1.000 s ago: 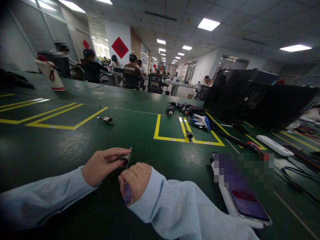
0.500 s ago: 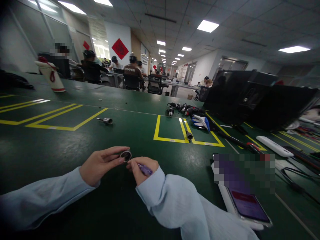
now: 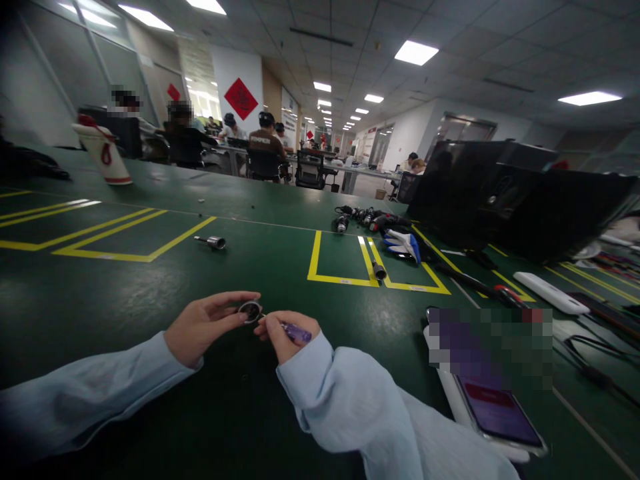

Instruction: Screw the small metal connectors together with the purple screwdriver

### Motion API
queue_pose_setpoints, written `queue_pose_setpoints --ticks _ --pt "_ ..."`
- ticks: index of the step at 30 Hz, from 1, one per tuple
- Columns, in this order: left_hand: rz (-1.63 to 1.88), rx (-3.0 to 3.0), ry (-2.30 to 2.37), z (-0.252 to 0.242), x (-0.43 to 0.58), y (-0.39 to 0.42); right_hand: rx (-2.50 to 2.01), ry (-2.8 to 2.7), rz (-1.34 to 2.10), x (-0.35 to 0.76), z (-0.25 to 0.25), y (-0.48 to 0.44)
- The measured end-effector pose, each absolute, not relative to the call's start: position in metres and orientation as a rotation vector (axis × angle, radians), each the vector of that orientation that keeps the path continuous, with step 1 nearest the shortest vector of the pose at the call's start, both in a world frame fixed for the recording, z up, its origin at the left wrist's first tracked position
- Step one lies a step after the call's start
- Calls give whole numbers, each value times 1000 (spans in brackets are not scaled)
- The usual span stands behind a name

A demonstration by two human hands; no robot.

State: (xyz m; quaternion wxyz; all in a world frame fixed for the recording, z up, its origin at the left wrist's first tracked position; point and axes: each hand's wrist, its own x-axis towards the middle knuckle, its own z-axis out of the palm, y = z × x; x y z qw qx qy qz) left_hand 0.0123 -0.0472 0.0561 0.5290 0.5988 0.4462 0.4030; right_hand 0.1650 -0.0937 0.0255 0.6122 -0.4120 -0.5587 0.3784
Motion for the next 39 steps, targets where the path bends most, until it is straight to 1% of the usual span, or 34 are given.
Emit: queue_pose_setpoints --ticks 3,7,10,15,19,22,26,32,35,39 --pt "979 1433 1055 54 13 -46 -1008 -1562 556 163 28 -98" --pt "969 1417 1065 53 15 -47 -930 -1811 204 164 32 -100" --pt "965 1409 1087 54 15 -47 -892 -1912 107 163 33 -102" --pt "951 1368 1086 57 17 -50 -894 -1956 63 162 34 -103" --pt "941 1350 1037 56 15 -50 -893 -1854 112 164 38 -103" --pt "918 1451 949 49 10 -41 -959 -1736 254 167 40 -104" --pt "886 1816 872 36 2 -26 -1041 -1613 495 173 36 -102" --pt "879 2587 706 29 -2 -23 -1088 -1391 838 177 19 -91" --pt "850 2749 682 28 -1 -24 -1079 -1309 930 176 16 -89" --pt "847 2803 689 28 -2 -22 -1082 -1288 950 175 18 -89"
